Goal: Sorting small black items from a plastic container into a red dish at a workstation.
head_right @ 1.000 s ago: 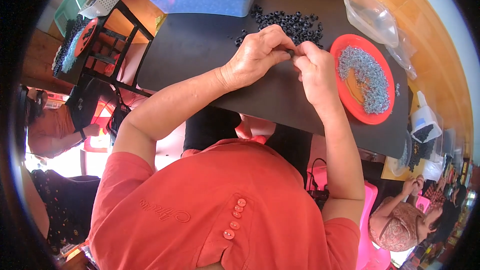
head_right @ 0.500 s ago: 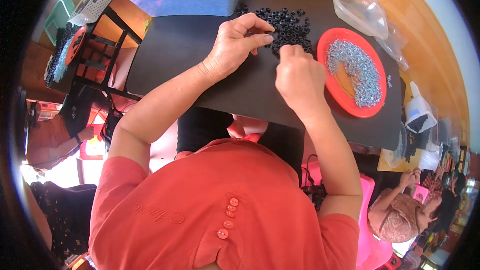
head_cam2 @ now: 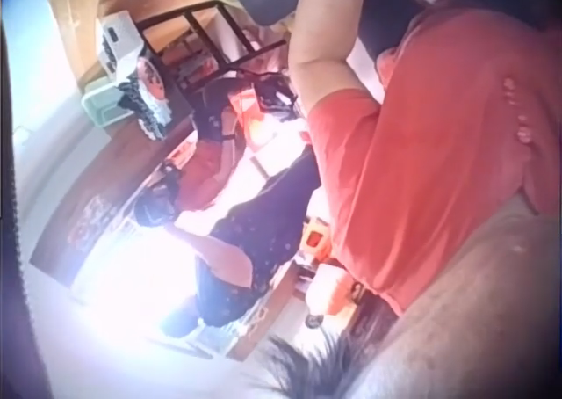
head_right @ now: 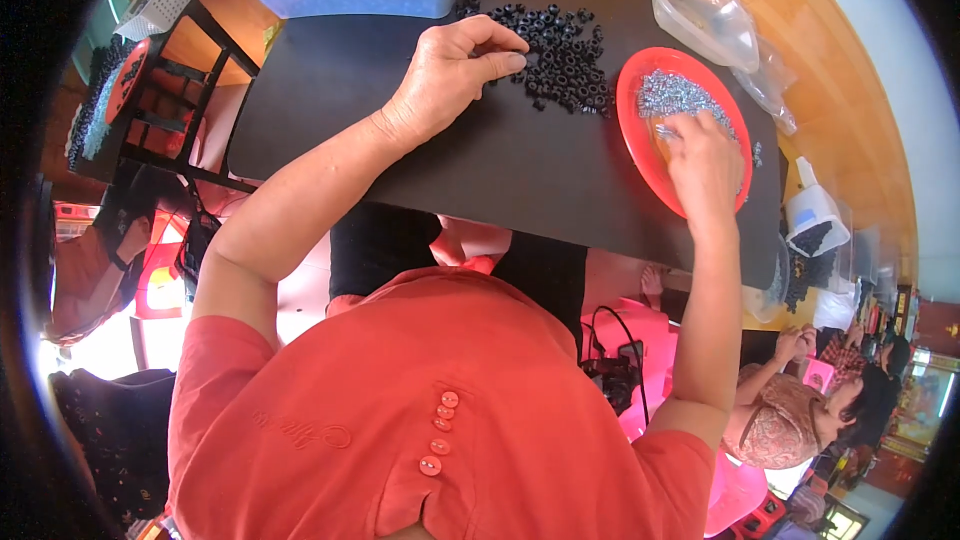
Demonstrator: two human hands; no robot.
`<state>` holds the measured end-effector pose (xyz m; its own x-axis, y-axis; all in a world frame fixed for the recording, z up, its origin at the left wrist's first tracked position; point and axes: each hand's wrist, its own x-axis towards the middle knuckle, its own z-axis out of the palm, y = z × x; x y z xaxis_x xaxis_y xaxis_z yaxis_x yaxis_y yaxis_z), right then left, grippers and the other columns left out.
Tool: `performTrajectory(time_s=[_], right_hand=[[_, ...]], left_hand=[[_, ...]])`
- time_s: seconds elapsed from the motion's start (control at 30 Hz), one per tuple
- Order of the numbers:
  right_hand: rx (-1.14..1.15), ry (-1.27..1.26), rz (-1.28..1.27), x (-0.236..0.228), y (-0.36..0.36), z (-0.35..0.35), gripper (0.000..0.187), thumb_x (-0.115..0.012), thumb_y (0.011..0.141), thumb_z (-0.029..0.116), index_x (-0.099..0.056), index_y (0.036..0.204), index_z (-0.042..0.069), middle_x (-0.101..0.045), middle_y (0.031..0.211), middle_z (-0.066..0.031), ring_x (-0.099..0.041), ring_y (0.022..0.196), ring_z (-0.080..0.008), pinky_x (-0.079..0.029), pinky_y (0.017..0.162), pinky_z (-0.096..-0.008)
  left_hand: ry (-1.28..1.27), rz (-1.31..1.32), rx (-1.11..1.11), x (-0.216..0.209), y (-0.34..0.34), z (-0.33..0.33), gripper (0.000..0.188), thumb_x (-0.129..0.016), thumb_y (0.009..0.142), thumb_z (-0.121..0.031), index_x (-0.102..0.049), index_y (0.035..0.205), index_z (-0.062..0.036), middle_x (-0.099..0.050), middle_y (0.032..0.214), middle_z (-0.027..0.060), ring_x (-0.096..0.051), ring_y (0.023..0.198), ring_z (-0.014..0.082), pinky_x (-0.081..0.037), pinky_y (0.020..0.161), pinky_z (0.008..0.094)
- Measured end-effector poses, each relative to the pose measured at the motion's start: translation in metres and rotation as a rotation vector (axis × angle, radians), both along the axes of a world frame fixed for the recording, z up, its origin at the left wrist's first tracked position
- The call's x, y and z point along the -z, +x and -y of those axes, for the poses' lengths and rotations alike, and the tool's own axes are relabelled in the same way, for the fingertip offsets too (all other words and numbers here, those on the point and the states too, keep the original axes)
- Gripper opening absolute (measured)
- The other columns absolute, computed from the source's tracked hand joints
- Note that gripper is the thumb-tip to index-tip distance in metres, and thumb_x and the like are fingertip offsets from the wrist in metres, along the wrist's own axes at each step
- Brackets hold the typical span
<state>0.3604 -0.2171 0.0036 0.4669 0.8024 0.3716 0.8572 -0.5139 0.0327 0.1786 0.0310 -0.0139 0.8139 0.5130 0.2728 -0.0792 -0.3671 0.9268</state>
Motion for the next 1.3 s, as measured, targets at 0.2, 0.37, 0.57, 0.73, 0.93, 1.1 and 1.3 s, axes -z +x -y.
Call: performTrajectory(time_s=[0.2, 0.37, 0.57, 0.73, 0.93, 1.1, 1.3], right_hand=[[-0.011, 0.08, -0.065, -0.001, -0.001, 0.002, 0.019, -0.066, 0.081, 0.009, -0.068, 0.1, 0.013, -0.061, 0.09, -0.0071, -0.062, 0.085, -0.0296, -0.049, 0.074, -0.0401], [-0.133, 0.007, 0.042, 0.007, 0.002, 0.003, 0.02, -0.066, 0.081, 0.008, -0.068, 0.1, 0.012, -0.061, 0.091, -0.0071, -0.061, 0.086, -0.0291, -0.049, 0.073, -0.0401], [-0.139, 0.124, 0.005, 0.002, 0.0, -0.002, 0.014, -0.066, 0.081, 0.008, -0.069, 0.095, 0.01, -0.061, 0.086, -0.0074, -0.062, 0.08, -0.0297, -0.049, 0.069, -0.0404], [-0.183, 0.029, 0.023, 0.007, -0.003, -0.017, 0.008, -0.064, 0.082, 0.006, -0.068, 0.089, 0.008, -0.062, 0.084, -0.0082, -0.064, 0.076, -0.0312, -0.05, 0.065, -0.0425], [-0.169, 0.004, -0.071, 0.005, -0.008, -0.022, 0.008, -0.062, 0.084, 0.006, -0.067, 0.089, 0.007, -0.065, 0.087, -0.0077, -0.065, 0.077, -0.0312, -0.05, 0.065, -0.0431], [-0.147, -0.044, -0.084, 0.003, -0.008, -0.026, 0.008, -0.059, 0.084, 0.003, -0.066, 0.088, 0.005, -0.066, 0.088, -0.009, -0.065, 0.078, -0.0326, -0.05, 0.067, -0.043], [-0.196, 0.056, -0.34, 0.003, -0.004, -0.021, 0.01, -0.058, 0.082, -0.001, -0.064, 0.09, 0.0, -0.067, 0.087, -0.0128, -0.066, 0.078, -0.0286, -0.05, 0.069, -0.0371]], left_hand=[[-0.162, -0.091, 0.054, 0.001, 0.0, 0.0, 0.021, -0.069, 0.084, -0.013, -0.07, 0.101, -0.001, -0.067, 0.088, 0.0065, -0.06, 0.076, 0.012, -0.052, 0.064, 0.0284], [-0.114, -0.057, 0.09, 0.002, -0.001, -0.002, 0.022, -0.069, 0.084, -0.013, -0.07, 0.103, -0.0019, -0.066, 0.087, 0.0052, -0.06, 0.075, 0.0106, -0.051, 0.059, 0.0264], [-0.114, -0.078, 0.049, 0.0, 0.0, 0.003, 0.02, -0.067, 0.085, -0.008, -0.071, 0.104, -0.0024, -0.062, 0.078, 0.0016, -0.05, 0.059, 0.0059, -0.045, 0.058, 0.0217], [-0.134, -0.047, 0.053, 0.005, 0.002, -0.001, 0.02, -0.068, 0.084, -0.009, -0.071, 0.103, -0.0022, -0.062, 0.078, 0.002, -0.05, 0.059, 0.0062, -0.045, 0.057, 0.0216], [-0.168, -0.016, 0.053, 0.006, 0.002, 0.0, 0.021, -0.069, 0.084, -0.01, -0.071, 0.102, -0.0014, -0.062, 0.077, 0.0023, -0.049, 0.058, 0.0061, -0.045, 0.055, 0.0214], [-0.166, -0.028, 0.066, 0.006, 0.003, 0.0, 0.02, -0.069, 0.084, -0.01, -0.071, 0.102, -0.0011, -0.062, 0.075, 0.0016, -0.05, 0.057, 0.0056, -0.045, 0.055, 0.0212], [-0.185, -0.011, 0.046, 0.006, 0.002, 0.001, 0.02, -0.07, 0.083, -0.009, -0.071, 0.101, -0.0002, -0.063, 0.075, 0.0024, -0.051, 0.057, 0.0062, -0.045, 0.055, 0.0211]])
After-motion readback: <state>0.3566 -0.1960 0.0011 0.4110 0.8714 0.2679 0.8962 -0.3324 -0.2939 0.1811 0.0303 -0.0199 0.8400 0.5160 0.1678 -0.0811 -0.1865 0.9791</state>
